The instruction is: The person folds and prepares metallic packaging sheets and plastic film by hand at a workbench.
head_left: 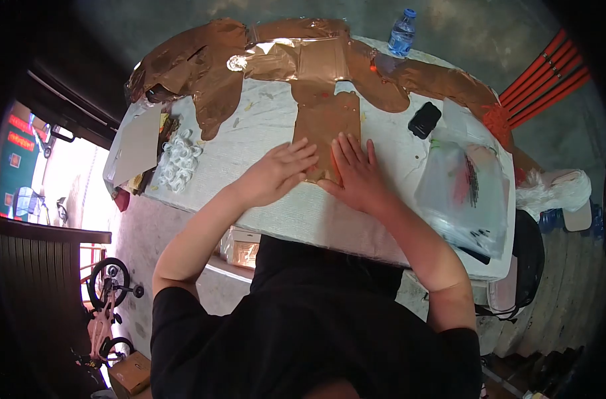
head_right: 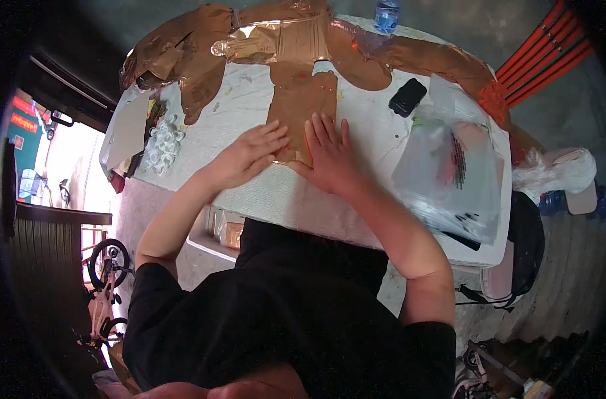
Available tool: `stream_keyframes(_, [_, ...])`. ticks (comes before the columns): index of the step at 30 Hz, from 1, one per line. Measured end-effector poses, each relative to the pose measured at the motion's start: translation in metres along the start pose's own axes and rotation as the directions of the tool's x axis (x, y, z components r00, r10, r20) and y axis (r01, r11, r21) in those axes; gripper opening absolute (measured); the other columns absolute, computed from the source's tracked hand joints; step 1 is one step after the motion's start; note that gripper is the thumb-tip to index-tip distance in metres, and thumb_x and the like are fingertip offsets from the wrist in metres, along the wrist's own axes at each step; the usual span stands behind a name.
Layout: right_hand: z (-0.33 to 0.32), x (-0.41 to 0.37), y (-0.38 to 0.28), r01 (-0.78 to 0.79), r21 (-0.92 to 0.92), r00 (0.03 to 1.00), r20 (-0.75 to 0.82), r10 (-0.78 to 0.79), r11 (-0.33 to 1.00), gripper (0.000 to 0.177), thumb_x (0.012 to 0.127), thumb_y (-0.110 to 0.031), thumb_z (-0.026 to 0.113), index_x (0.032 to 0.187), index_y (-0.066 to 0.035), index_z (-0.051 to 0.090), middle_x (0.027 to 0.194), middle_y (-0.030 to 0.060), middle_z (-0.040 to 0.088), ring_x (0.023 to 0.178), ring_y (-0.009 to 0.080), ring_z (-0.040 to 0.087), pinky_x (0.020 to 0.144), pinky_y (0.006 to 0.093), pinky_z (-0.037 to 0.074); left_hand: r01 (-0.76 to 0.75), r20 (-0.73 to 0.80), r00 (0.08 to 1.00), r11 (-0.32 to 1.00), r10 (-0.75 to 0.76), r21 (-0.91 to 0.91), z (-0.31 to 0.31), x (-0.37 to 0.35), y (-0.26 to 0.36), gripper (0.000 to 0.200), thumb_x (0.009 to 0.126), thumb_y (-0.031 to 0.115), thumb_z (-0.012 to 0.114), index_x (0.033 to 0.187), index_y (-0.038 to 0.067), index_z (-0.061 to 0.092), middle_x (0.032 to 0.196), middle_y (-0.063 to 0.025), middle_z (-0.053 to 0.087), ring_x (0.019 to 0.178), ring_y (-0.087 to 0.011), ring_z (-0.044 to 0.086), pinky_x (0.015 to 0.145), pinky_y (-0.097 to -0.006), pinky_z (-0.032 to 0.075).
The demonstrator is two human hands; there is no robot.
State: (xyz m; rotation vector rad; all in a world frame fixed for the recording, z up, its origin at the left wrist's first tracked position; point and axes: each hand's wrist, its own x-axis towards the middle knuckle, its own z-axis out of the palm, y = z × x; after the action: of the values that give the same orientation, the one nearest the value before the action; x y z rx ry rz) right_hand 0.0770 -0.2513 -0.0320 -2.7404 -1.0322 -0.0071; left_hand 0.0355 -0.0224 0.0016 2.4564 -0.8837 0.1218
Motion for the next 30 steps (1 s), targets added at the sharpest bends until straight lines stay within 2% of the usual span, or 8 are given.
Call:
stream_keyframes(2, [-0.004, 0.0, -0.001, 0.0, 0.002, 1.0, 0.013, 0.0, 1.0, 0.085, 0.085, -0.056, 0.048, 0.143, 0.001, 0.02, 0.15, 0.0185, 0.018, 0.141, 0.0288, 0.012, 0.112, 0.0525, 0.002, 0.022, 0.136, 0.99, 0.998, -0.031, 0.064, 0.004, -0.01, -0.003, 0.044, 0.092, 0.022, 0.05, 0.134, 0.009, 0.045, 0.143, -0.0126, 0.037, 0.136, -0.0286, 0.028, 0.11, -0.0442, 0.024])
stream_keyframes(8, [-0.005, -0.002, -0.001, 0.007, -0.034, 1.0, -0.001, -0.007, 0.999, 0.081, 0.088, -0.053, 0.045, 0.143, 0.0, 0.02, 0.15, 0.0175, 0.018, 0.141, 0.0281, 0.013, 0.112, 0.0524, 0.004, -0.003, 0.244, 0.968, 0.969, -0.059, 0.248, -0.001, -0.018, 0.002, 0.053, 0.096, 0.039, 0.039, 0.142, 0.014, 0.033, 0.15, -0.0069, 0.026, 0.14, -0.0226, 0.019, 0.114, -0.0433, 0.014])
stream_keyframes(12, [0.006, 0.0, 0.006, -0.005, 0.013, 0.999, -0.033, 0.006, 1.0, 0.072, 0.091, -0.046, 0.043, 0.143, -0.001, 0.022, 0.15, 0.0164, 0.019, 0.141, 0.028, 0.014, 0.113, 0.0512, 0.005, -0.008, 0.266, 0.962, 0.967, -0.062, 0.256, -0.001, -0.017, 0.003, 0.055, 0.095, 0.043, 0.038, 0.143, 0.015, 0.032, 0.151, -0.0068, 0.024, 0.14, -0.0227, 0.018, 0.114, -0.0437, 0.014])
stream_keyframes(14, [0.011, 0.001, 0.011, -0.019, 0.151, 0.999, -0.033, 0.024, 0.988, 0.064, 0.093, -0.039, 0.04, 0.142, -0.001, 0.023, 0.15, 0.0155, 0.02, 0.141, 0.0277, 0.014, 0.113, 0.0499, 0.006, -0.007, 0.265, 0.962, 0.963, -0.067, 0.27, -0.001, -0.017, 0.002, 0.057, 0.094, 0.044, 0.04, 0.143, 0.016, 0.032, 0.151, -0.0069, 0.024, 0.14, -0.0232, 0.018, 0.114, -0.0441, 0.014])
stream_keyframes(21, [0.001, -0.004, 0.002, -0.089, 0.013, 0.995, -0.035, 0.09, 0.996, 0.066, 0.092, -0.039, 0.042, 0.142, 0.0, 0.024, 0.149, 0.0185, 0.02, 0.141, 0.0294, 0.014, 0.113, 0.0496, 0.006, 0.044, 0.296, 0.95, 0.983, -0.095, 0.176, -0.005, -0.015, 0.001, 0.061, 0.092, 0.046, 0.044, 0.144, 0.016, 0.031, 0.152, -0.0067, 0.022, 0.141, -0.0259, 0.016, 0.114, -0.0456, 0.011])
stream_keyframes(27, [-0.001, -0.004, 0.001, -0.089, -0.017, 0.996, -0.014, 0.089, 0.996, 0.069, 0.091, -0.041, 0.043, 0.142, 0.001, 0.023, 0.149, 0.0196, 0.019, 0.141, 0.0305, 0.014, 0.112, 0.0532, 0.005, 0.04, 0.063, 0.997, 0.995, -0.034, -0.094, -0.003, -0.005, -0.01, 0.041, 0.086, 0.022, 0.059, 0.124, 0.007, 0.054, 0.137, -0.0136, 0.044, 0.124, -0.031, 0.042, 0.105, -0.0417, 0.032])
stream_keyframes(29, [0.002, -0.004, 0.003, -0.074, -0.013, 0.997, -0.03, 0.074, 0.997, 0.069, 0.092, -0.042, 0.042, 0.142, 0.001, 0.022, 0.15, 0.0197, 0.018, 0.141, 0.0308, 0.014, 0.111, 0.0543, 0.004, 0.127, -0.143, 0.977, 0.972, -0.157, -0.198, 0.001, -0.003, -0.014, 0.032, 0.082, 0.006, 0.059, 0.113, 0.002, 0.059, 0.125, -0.0155, 0.053, 0.113, -0.0318, 0.05, 0.096, -0.0391, 0.041])
stream_keyframes(30, [0.001, -0.004, 0.002, -0.073, -0.016, 0.997, -0.033, 0.073, 0.997, 0.069, 0.092, -0.042, 0.042, 0.142, 0.001, 0.022, 0.15, 0.0197, 0.018, 0.141, 0.0308, 0.014, 0.111, 0.0543, 0.004, 0.124, -0.147, 0.977, 0.973, -0.154, -0.196, 0.002, -0.003, -0.02, 0.032, 0.082, 0.006, 0.059, 0.113, 0.002, 0.059, 0.125, -0.0155, 0.053, 0.113, -0.0318, 0.05, 0.096, -0.0391, 0.041])
